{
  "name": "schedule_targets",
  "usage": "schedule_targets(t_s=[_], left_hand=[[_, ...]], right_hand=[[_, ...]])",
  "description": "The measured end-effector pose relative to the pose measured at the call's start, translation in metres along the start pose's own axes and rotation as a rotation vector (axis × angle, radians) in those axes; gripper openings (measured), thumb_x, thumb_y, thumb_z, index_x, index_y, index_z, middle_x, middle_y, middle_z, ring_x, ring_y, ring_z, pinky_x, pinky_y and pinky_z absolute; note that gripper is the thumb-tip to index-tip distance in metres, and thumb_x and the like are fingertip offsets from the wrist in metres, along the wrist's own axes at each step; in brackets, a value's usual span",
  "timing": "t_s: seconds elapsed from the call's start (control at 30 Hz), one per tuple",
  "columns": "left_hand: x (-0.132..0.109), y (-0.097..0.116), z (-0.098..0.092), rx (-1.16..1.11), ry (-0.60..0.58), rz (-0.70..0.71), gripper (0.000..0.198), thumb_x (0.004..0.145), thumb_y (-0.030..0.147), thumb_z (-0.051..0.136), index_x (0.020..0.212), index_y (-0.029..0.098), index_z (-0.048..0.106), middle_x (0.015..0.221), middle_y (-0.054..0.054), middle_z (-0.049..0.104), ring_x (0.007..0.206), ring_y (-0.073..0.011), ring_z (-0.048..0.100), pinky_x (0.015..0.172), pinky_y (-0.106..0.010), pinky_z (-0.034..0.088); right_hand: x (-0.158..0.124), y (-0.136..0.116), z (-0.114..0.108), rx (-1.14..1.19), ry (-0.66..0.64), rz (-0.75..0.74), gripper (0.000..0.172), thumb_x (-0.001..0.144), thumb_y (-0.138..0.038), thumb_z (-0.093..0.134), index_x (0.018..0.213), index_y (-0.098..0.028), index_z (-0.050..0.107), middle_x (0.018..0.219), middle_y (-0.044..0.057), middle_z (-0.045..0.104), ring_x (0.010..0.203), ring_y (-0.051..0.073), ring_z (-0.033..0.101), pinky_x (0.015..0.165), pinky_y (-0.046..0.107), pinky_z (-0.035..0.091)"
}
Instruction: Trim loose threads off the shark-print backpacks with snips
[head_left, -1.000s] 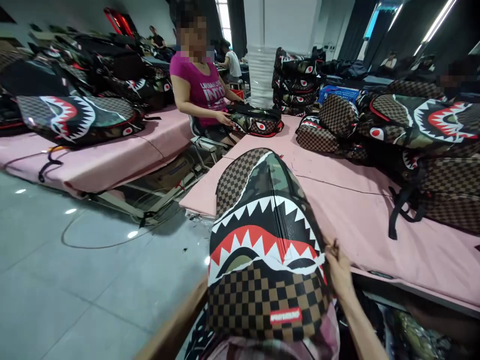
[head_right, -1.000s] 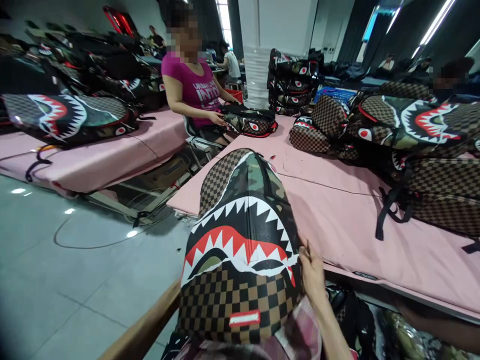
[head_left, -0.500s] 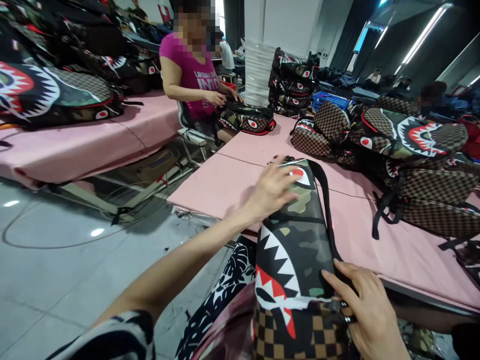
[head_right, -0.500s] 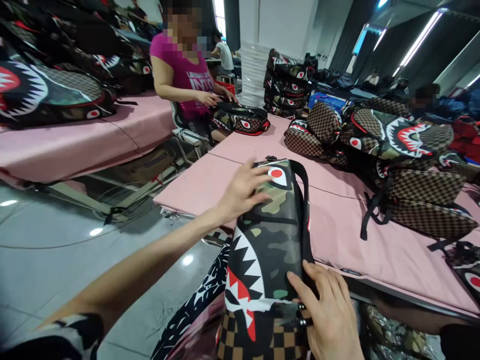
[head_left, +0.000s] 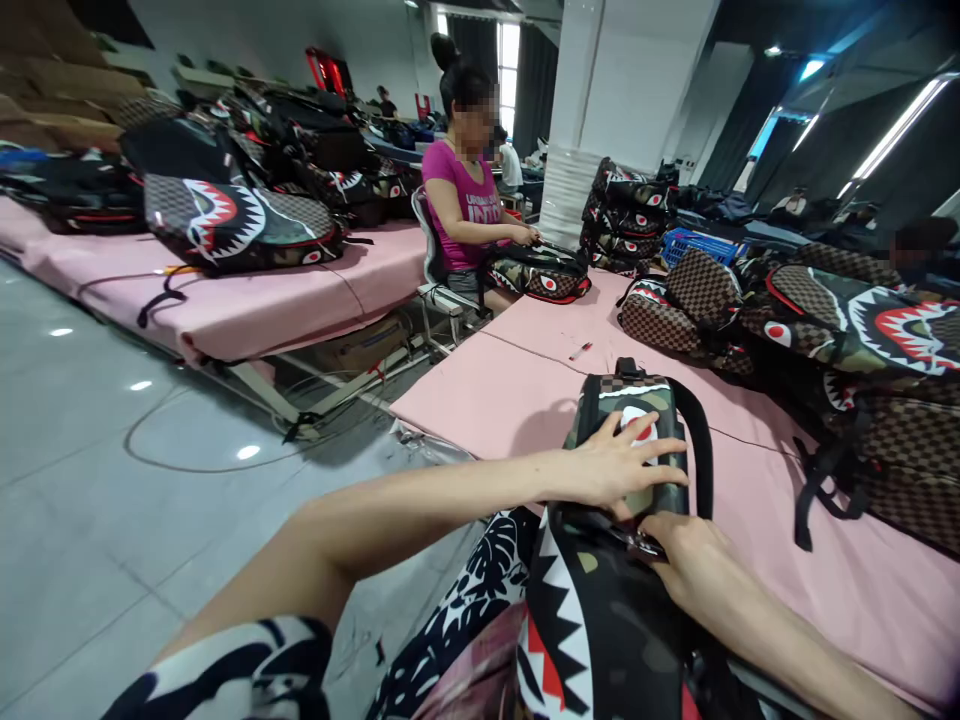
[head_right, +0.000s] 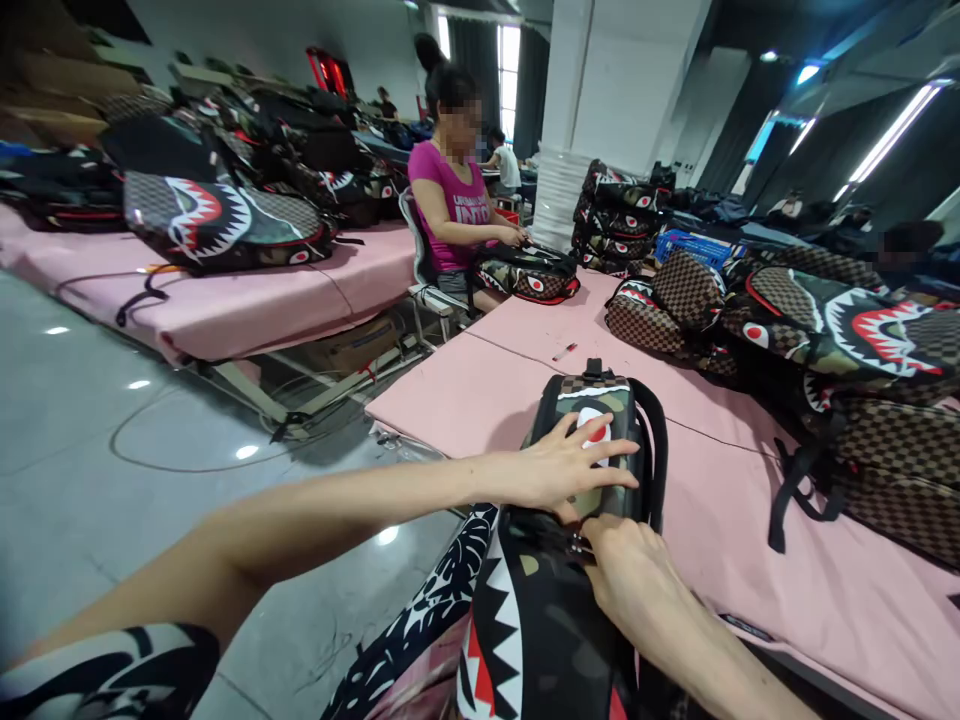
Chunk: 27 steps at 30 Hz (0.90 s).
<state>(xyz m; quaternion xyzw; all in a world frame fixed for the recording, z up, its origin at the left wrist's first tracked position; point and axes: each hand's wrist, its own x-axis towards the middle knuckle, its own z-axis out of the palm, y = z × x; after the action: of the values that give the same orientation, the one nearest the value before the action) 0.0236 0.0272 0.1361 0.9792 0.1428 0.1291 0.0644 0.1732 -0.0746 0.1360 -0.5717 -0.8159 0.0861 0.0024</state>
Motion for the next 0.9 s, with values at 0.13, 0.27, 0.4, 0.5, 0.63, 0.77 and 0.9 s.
schedule_targets(t_s=[0.13,0.27,0.4,0.5,0.63,0.77,0.9], left_hand=[[0.010,0.011,0.012,-0.018,0.022,0.043,0.079,0.062,0.021,0.075,0.132,0.026,0.038,0.150,-0.004,0.017,0.136,-0.0406,-0.001,0.099,-0.071,0.014],[0.014,0.020,0.025,-0.071,0.055,-0.024,0.078,0.066,0.021,0.074,0.133,0.027,0.035,0.149,-0.006,0.020,0.136,-0.0407,0.002,0.098,-0.073,0.012],[0.016,0.022,0.041,-0.054,0.098,-0.117,0.083,0.063,0.012,0.073,0.133,0.030,0.033,0.149,-0.006,0.022,0.136,-0.0385,0.006,0.100,-0.071,0.012],[0.017,0.017,0.050,-0.017,0.135,-0.141,0.085,0.063,0.007,0.071,0.134,0.031,0.031,0.149,-0.005,0.021,0.137,-0.0360,0.007,0.104,-0.064,0.017],[0.005,0.013,0.040,-0.157,0.204,-0.071,0.079,0.068,0.022,0.072,0.135,0.022,0.031,0.147,-0.013,0.023,0.136,-0.0321,0.016,0.104,-0.052,0.029],[-0.023,0.023,0.022,-0.357,0.220,-0.120,0.032,0.082,0.036,0.057,0.109,0.018,0.054,0.109,-0.009,0.060,0.107,-0.0197,0.053,0.090,-0.036,0.044],[-0.050,0.045,0.022,-0.265,0.131,-0.051,0.029,0.074,0.044,0.064,0.086,0.018,0.059,0.086,-0.004,0.064,0.101,-0.0200,0.054,0.101,-0.042,0.032]], right_hand=[[-0.005,0.005,-0.001,0.014,-0.104,0.063,0.005,0.068,-0.024,0.065,0.070,-0.019,0.063,0.068,0.008,0.065,0.065,0.025,0.062,0.051,0.027,0.033],[-0.015,0.002,-0.001,0.276,-0.110,0.112,0.006,0.075,-0.019,0.053,0.070,-0.018,0.057,0.066,0.002,0.062,0.064,0.018,0.058,0.055,0.025,0.033],[-0.019,-0.002,-0.001,0.593,-0.137,0.060,0.014,0.080,-0.020,0.046,0.066,-0.018,0.048,0.064,-0.002,0.055,0.062,0.012,0.050,0.055,0.022,0.034],[-0.018,0.000,0.003,0.701,-0.114,-0.025,0.016,0.081,-0.021,0.047,0.065,-0.017,0.047,0.064,-0.003,0.053,0.062,0.011,0.048,0.058,0.021,0.036],[-0.026,0.008,0.006,0.700,-0.024,-0.072,0.016,0.082,-0.028,0.051,0.070,-0.018,0.051,0.067,-0.002,0.054,0.062,0.011,0.049,0.058,0.022,0.038],[-0.041,0.018,0.000,0.691,-0.034,-0.065,0.018,0.081,-0.036,0.057,0.076,-0.019,0.057,0.070,-0.001,0.057,0.061,0.011,0.051,0.056,0.023,0.039],[-0.054,0.021,-0.004,0.583,-0.044,-0.047,0.013,0.078,-0.031,0.061,0.079,-0.020,0.054,0.071,-0.003,0.056,0.061,0.011,0.051,0.056,0.022,0.038]])
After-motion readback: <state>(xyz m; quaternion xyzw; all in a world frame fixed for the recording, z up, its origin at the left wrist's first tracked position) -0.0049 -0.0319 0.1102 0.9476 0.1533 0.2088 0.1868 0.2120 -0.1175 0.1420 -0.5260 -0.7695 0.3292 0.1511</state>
